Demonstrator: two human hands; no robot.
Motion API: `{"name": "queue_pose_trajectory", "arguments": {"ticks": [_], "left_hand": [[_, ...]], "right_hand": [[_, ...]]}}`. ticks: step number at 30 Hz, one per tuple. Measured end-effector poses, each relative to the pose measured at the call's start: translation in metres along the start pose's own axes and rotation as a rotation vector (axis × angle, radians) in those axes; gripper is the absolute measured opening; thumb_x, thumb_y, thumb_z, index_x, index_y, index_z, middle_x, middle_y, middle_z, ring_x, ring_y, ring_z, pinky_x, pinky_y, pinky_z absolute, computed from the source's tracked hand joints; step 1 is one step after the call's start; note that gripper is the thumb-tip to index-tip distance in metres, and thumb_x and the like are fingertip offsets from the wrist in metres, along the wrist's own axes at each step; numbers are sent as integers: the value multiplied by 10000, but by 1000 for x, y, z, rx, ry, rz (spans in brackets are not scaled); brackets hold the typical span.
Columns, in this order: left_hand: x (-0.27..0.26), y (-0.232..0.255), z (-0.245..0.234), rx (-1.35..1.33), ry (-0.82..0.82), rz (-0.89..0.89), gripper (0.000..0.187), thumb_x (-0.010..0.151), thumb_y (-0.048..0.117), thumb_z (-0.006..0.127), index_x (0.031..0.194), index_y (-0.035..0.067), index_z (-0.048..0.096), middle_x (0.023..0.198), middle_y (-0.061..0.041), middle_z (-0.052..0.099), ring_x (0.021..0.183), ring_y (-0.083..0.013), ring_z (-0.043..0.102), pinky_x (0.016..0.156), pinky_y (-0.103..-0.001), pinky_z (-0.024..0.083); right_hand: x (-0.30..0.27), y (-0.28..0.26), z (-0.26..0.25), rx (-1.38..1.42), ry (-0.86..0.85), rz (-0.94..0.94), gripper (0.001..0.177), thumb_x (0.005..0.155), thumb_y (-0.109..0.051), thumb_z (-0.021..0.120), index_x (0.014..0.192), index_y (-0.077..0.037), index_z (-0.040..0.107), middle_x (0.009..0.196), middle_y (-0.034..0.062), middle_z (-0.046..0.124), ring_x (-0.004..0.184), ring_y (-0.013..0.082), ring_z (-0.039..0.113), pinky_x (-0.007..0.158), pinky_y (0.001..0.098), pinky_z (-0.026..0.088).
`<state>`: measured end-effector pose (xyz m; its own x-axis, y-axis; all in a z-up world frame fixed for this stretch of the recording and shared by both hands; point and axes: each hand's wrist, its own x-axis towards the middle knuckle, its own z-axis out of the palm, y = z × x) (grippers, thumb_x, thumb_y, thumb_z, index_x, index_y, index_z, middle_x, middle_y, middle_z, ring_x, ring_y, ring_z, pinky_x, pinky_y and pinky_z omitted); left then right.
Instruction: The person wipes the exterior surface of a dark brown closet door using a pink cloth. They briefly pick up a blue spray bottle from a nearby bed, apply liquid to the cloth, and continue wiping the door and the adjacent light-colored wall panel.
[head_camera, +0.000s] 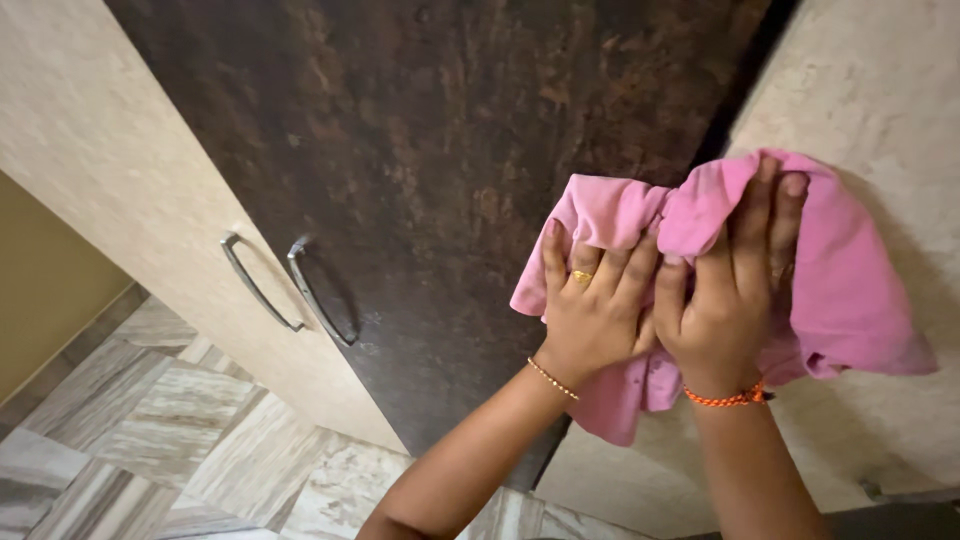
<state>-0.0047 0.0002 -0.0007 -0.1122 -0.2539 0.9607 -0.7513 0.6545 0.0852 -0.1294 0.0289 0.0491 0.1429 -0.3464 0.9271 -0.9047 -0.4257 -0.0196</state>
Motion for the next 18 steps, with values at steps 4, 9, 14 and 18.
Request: {"name": "queue_pose_trajectory", "arguments": {"ticks": [4,9,14,18], "left_hand": [[3,13,5,-70,-68,17,533,962,392,558,1407,110,642,1247,-65,686,1220,-289,577,1315,-624,152],[10,36,16,-22,-68,80,497,1019,384,540,1466,197,652,1280,-16,685,1355,-248,534,1327,-584,146],[15,47,24,-17,-47,110,489,1021,414,540,1459,222,642,1402,-2,666,1472,-240,444,1303,-582,118],[16,47,22,-21,-90,120,480,1037,426,538,1460,229,650,1395,8,667,1474,-225,431,1304,-578,121]], "right_hand": [[-5,10,-9,-5,54,40,512,1125,-241,460,1527,61,548,1641,351,338,1568,552,242,1327,606,199],[-15,31,-23,-24,108,79,540,1147,-267,419,1549,79,523,1656,374,291,1577,567,187,1294,611,153],[-20,46,-30,-78,130,109,554,1130,-276,412,1528,93,521,1641,378,305,1570,564,194,1317,655,137],[-20,41,-31,-69,143,149,581,1096,-264,399,1542,93,504,1640,375,301,1566,563,186,1311,649,115]]}}
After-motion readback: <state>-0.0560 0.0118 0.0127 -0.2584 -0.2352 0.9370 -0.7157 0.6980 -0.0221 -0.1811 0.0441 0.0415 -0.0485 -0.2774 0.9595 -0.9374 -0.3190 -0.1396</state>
